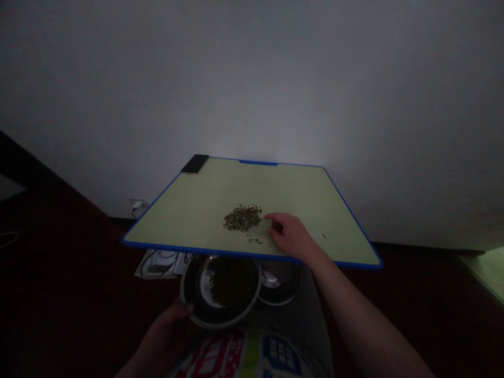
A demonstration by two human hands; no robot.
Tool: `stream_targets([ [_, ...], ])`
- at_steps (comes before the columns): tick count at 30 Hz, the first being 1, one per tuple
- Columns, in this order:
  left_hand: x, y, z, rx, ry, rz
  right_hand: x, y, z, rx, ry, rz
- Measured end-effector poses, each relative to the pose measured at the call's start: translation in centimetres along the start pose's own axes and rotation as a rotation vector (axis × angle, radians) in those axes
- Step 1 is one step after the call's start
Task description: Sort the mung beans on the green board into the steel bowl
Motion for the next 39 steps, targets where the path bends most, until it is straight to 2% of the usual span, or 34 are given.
stream_targets([
  [14, -0.4, 0.2, 0.2, -0.011, 0.005, -0.002, 0.8, 2.3, -0.7, -0.017, 0.042, 0.010],
  [19, -0.2, 0.4, 0.0, -0.018, 0.035, -0.005, -0.3, 0.9, -1.6, 0.069, -0.002, 0.008],
  [24, -0.2, 0.5, -0.1, -0.005, 0.016, 0.015, -0.9, -0.2, -2.8, 0.160, -0.031, -0.051],
  [30, 0.1, 0.6, 0.0, -0.020, 0.045, 0.015, 0.3, 1.8, -2.9, 0.156, -0.044, -0.102],
  [39, 0.2, 0.7, -0.1, -0.024, 0.076, 0.000, 1.8, 4.1, -2.5, 0.100, 0.034, -0.045],
])
Point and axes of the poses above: each hand's wrist, its own z-axis towards the middle knuckle, its own x-axis out of the palm, y = z × x, the point moved 5 cm from there along z, towards the middle knuckle
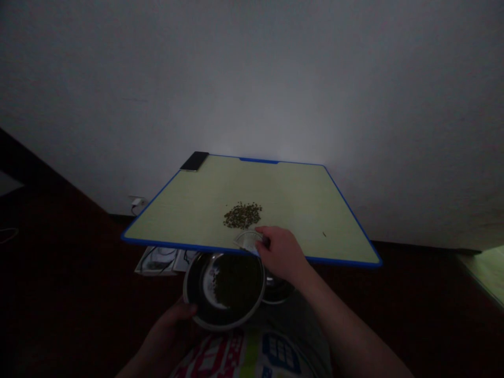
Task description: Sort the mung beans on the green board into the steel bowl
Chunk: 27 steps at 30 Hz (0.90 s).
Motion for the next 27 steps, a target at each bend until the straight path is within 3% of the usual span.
stream_targets([
  [7, 0.1, -0.2, 0.1, 0.000, 0.020, 0.002, 0.7, 1.3, -1.0, -0.070, 0.087, 0.121],
  [12, 0.1, -0.2, 0.1, 0.018, 0.001, 0.027, -0.1, -0.9, -1.0, 0.007, 0.034, 0.282],
  [18, 0.5, -0.3, -0.1, 0.013, -0.006, 0.019, -1.6, -4.2, -0.7, 0.092, -0.091, 0.226],
  [27, -0.1, -0.2, 0.1, 0.015, -0.015, -0.002, -1.8, -4.0, 0.4, 0.083, -0.120, 0.132],
])
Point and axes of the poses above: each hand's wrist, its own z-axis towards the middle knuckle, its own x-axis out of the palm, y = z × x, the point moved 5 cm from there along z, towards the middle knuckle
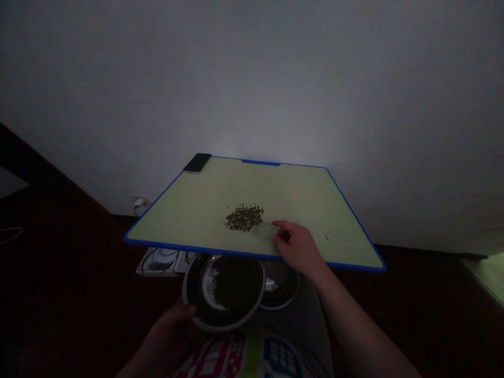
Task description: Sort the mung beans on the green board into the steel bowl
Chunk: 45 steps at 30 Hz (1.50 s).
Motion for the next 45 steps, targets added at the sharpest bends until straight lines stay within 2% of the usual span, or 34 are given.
stream_targets([
  [7, -0.1, -0.3, 0.1, 0.010, 0.006, -0.007, 0.1, -0.3, 0.2, -0.012, -0.005, -0.020],
  [12, -0.3, -0.3, 0.1, 0.009, -0.035, 0.004, 0.3, -0.2, 0.2, -0.022, 0.002, -0.044],
  [22, 0.0, -0.6, -0.1, 0.018, -0.055, 0.009, 1.3, 1.4, 0.5, -0.069, -0.014, -0.082],
  [27, -0.4, -0.4, 0.0, 0.017, -0.085, 0.010, 1.9, 2.2, 0.4, -0.092, 0.007, -0.083],
  [30, -0.6, -0.3, 0.2, 0.018, -0.065, 0.002, 2.1, 2.4, 0.3, -0.096, 0.021, -0.077],
  [40, 0.0, -0.3, 0.0, 0.001, 0.012, -0.037, 1.0, 1.3, -0.5, -0.058, 0.003, -0.058],
  [45, -0.1, -0.2, 0.2, 0.011, -0.003, -0.041, 0.6, 1.3, -1.7, -0.058, 0.020, -0.063],
])
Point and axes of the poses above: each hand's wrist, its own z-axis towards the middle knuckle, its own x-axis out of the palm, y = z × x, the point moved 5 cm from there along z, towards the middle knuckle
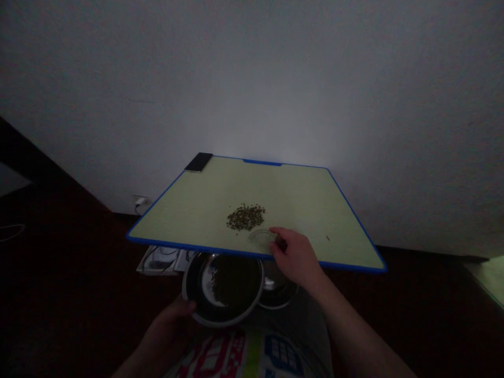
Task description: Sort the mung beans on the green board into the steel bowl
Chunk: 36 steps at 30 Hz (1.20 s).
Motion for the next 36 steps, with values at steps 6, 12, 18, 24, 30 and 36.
stream_targets([
  [6, 0.2, -0.1, 0.0, -0.007, 0.009, 0.009, 0.8, 0.8, 1.4, -0.042, 0.037, 0.013],
  [12, 0.3, -0.2, -0.2, 0.001, -0.020, 0.017, 1.3, 0.9, 4.0, -0.096, 0.061, 0.042],
  [18, 0.2, -0.2, -0.2, 0.012, -0.035, 0.040, 1.4, 0.7, 4.3, -0.111, 0.037, 0.025],
  [24, 0.3, -0.2, -0.3, -0.002, -0.031, 0.034, 1.6, 1.3, 4.4, -0.106, 0.038, 0.009],
  [30, 0.1, -0.3, -0.3, 0.008, -0.022, 0.052, 1.3, 1.0, 4.3, -0.078, 0.019, -0.020],
  [36, 0.0, -0.2, -0.3, 0.007, -0.042, 0.047, 1.1, 0.8, 4.1, -0.070, 0.027, -0.016],
])
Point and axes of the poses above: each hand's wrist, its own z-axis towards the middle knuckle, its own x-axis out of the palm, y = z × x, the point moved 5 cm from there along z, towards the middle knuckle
